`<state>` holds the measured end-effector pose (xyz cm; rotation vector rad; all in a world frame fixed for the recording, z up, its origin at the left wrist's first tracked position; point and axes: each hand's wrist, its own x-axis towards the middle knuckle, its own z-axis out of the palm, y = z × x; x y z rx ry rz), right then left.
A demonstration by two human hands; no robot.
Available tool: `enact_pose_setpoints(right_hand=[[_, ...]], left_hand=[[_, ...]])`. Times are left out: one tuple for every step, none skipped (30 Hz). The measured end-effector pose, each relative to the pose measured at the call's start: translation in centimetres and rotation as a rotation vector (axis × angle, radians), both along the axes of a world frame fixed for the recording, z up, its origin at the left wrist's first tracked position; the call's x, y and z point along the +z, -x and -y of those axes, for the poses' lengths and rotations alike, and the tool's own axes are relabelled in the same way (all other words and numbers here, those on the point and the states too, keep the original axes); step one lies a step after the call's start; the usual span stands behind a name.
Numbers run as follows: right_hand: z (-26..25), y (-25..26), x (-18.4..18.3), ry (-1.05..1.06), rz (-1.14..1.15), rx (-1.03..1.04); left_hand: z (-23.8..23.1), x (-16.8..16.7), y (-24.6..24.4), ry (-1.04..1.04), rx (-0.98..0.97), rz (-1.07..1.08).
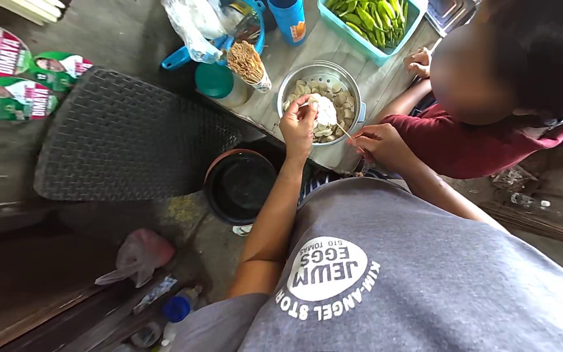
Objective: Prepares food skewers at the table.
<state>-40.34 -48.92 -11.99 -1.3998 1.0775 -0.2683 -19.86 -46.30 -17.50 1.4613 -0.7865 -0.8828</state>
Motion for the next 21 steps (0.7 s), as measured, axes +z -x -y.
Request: enact_pose_setpoints(right_hand=[[0.0, 0.0, 0.0, 0.001, 0.005, -0.001], [0.0, -0.1, 0.0, 0.004, 0.014, -0.002], [-0.1, -0.1, -0.1, 0.005, 0.024, -0.005], [-0.1, -0.2, -0.1, 0.002, 0.028, -0.002], [-0.1, -0.3, -0.1, -0.001, 0.028, 0.0], [-0.2, -0.4, -0.1, -0.004, 0.028, 0.001], [-0.3, -0.5, -0.1, -0.002, 0.029, 0.002], [-0.4, -0.6, -0.1, -0.002, 0.031, 0.006], [-0.5, -0.6, 0.0, -0.007, 0.034, 0.01], [-0.5, -0.6, 0.1, -0.013, 0.039, 0.01], [-0.6, -0.6, 0.2, -0.021, 0.043, 0.009], [-0.6, -0.6, 0.2, -0.029, 0.048, 0.003], [-0.6, -0.6, 0.2, -0.038, 0.055, -0.007], [-0.6, -0.6, 0.1, -0.047, 0.063, -0.02], [-0.6, -0.5, 0.1, -0.054, 0.07, -0.031], [-0.6, -0.5, 0.1, -0.056, 0.075, -0.036], [-0.6, -0.5, 0.2, -0.056, 0.076, -0.037], [-0.6, -0.6, 0.2, -0.053, 0.078, -0.031], [-0.6, -0.7, 0.3, -0.049, 0.078, -0.021], [-0.5, -0.8, 0.3, -0.038, 0.082, -0.011], [-0.5, -1.0, 0.3, -0.022, 0.086, -0.003]], left_hand=[[-0.1, -0.2, -0.2, 0.013, -0.007, 0.014], [-0.2, -0.4, -0.3, 0.025, -0.015, 0.034], [-0.3, -0.5, -0.4, 0.033, -0.021, 0.056], [-0.4, -0.5, -0.6, 0.037, -0.025, 0.079], [-0.6, -0.5, -0.7, 0.039, -0.028, 0.102], [-0.7, -0.4, -0.8, 0.044, -0.029, 0.121], [-0.8, -0.4, -0.9, 0.053, -0.032, 0.141], [-0.9, -0.3, -0.9, 0.061, -0.037, 0.162], [-1.1, -0.3, -1.0, 0.072, -0.046, 0.186], [-1.2, -0.2, -1.0, 0.084, -0.056, 0.215], [-1.3, -0.1, -1.1, 0.096, -0.068, 0.247], [-1.5, 0.1, -1.2, 0.104, -0.08, 0.279], [-1.7, 0.3, -1.2, 0.108, -0.091, 0.308], [-1.8, 0.4, -1.3, 0.113, -0.099, 0.332], [-1.9, 0.4, -1.3, 0.118, -0.102, 0.35], [-2.1, 0.4, -1.3, 0.123, -0.103, 0.364], [-2.2, 0.4, -1.3, 0.129, -0.106, 0.379], [-2.4, 0.5, -1.2, 0.129, -0.118, 0.396], [-2.6, 0.7, -1.1, 0.118, -0.141, 0.408], [-2.8, 1.1, -0.7, 0.102, -0.171, 0.417], [-3.1, 1.4, -0.2, 0.086, -0.207, 0.429]])
